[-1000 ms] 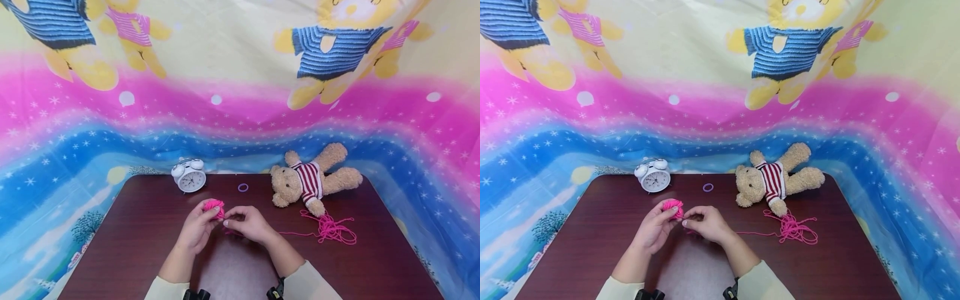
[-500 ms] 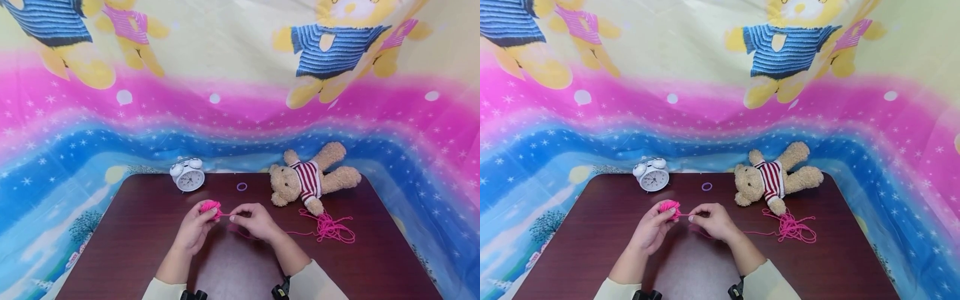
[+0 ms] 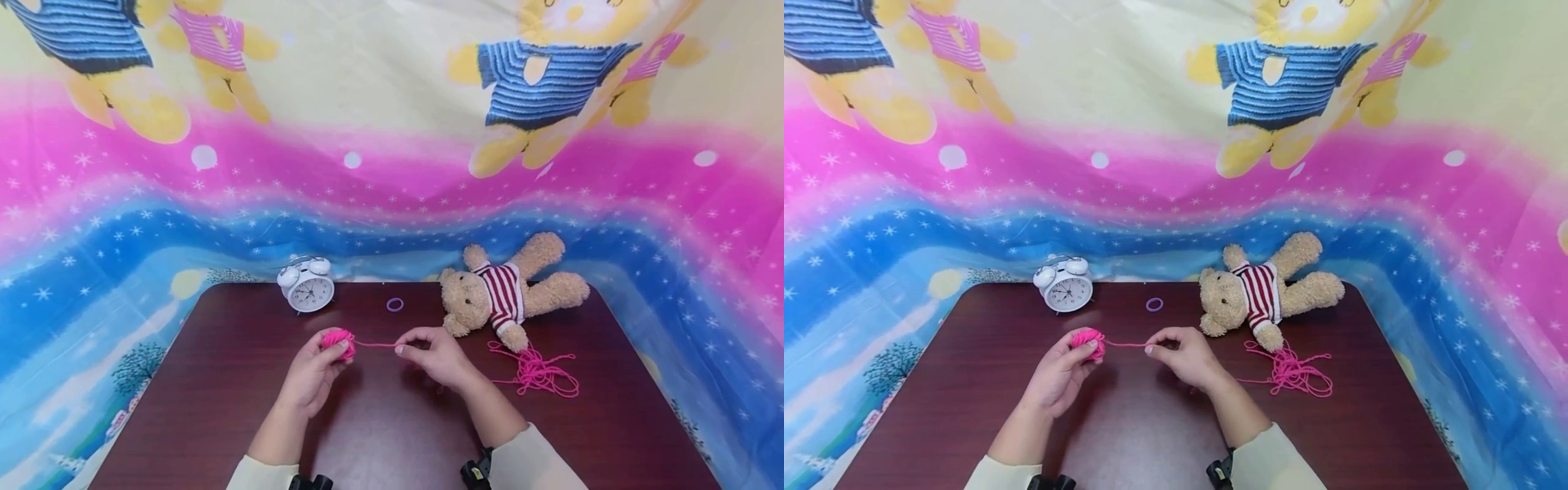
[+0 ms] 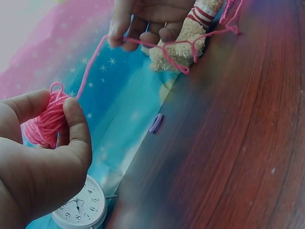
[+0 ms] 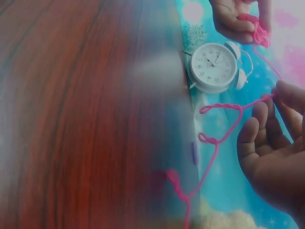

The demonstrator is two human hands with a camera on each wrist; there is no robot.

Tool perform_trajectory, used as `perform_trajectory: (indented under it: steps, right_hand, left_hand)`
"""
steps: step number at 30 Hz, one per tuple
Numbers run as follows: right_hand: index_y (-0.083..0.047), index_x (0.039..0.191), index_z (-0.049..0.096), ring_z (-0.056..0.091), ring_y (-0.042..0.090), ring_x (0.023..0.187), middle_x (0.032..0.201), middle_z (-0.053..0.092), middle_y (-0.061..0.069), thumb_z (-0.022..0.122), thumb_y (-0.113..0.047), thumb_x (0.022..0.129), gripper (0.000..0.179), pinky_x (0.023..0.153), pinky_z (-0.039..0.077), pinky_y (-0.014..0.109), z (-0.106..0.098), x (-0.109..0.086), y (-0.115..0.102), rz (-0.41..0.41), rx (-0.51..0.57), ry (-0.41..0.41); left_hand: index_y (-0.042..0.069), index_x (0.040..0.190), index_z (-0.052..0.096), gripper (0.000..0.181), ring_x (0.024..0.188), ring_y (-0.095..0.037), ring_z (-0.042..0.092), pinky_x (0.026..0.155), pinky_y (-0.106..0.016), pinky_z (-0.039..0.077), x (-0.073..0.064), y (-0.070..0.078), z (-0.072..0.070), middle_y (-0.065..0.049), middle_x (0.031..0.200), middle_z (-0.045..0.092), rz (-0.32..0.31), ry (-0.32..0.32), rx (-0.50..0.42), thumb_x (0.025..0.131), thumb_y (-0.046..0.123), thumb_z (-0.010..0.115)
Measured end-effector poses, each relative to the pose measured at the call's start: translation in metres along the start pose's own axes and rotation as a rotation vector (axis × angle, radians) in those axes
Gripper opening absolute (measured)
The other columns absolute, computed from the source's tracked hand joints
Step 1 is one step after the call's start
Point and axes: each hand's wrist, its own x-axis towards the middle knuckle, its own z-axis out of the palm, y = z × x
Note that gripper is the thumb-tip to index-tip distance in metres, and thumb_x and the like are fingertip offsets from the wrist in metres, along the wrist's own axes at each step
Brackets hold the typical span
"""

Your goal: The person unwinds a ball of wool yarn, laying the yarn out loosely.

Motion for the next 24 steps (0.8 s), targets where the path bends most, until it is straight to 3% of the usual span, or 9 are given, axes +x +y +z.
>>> perform_trajectory:
  steps: [8,15,24]
  right_hand:
    - [-0.01,0.104,0.078,0.066,0.023,0.082,0.092,0.072,0.002,0.079,-0.023,0.093,0.017,0.07,0.055,0.032,-0.021,-0.008,0.003,0.021,-0.018,0.03]
    - [-0.007,0.106,0.077,0.068,0.03,0.085,0.091,0.074,0.011,0.079,-0.023,0.093,0.021,0.072,0.057,0.036,-0.038,-0.014,0.005,0.039,-0.018,0.067]
    - [-0.011,0.104,0.079,0.064,0.019,0.088,0.101,0.074,0.003,0.079,-0.021,0.093,0.015,0.073,0.053,0.029,-0.059,-0.02,0.011,0.012,-0.06,0.12]
  left_hand:
    - [-0.001,0.13,0.05,0.031,0.09,-0.016,0.066,0.083,-0.028,0.057,-0.001,0.001,-0.006,-0.01,0.108,0.066,-0.006,0.007,0.003,0.101,0.002,0.061]
    - [0.0,0.13,0.05,0.03,0.09,-0.015,0.066,0.084,-0.029,0.057,-0.003,0.002,-0.011,-0.008,0.107,0.068,-0.011,0.016,-0.003,0.101,0.001,0.06]
    - [-0.001,0.133,0.048,0.034,0.092,-0.014,0.068,0.086,-0.029,0.058,-0.003,0.003,-0.017,-0.005,0.107,0.069,-0.028,0.036,-0.004,0.101,0.002,0.061]
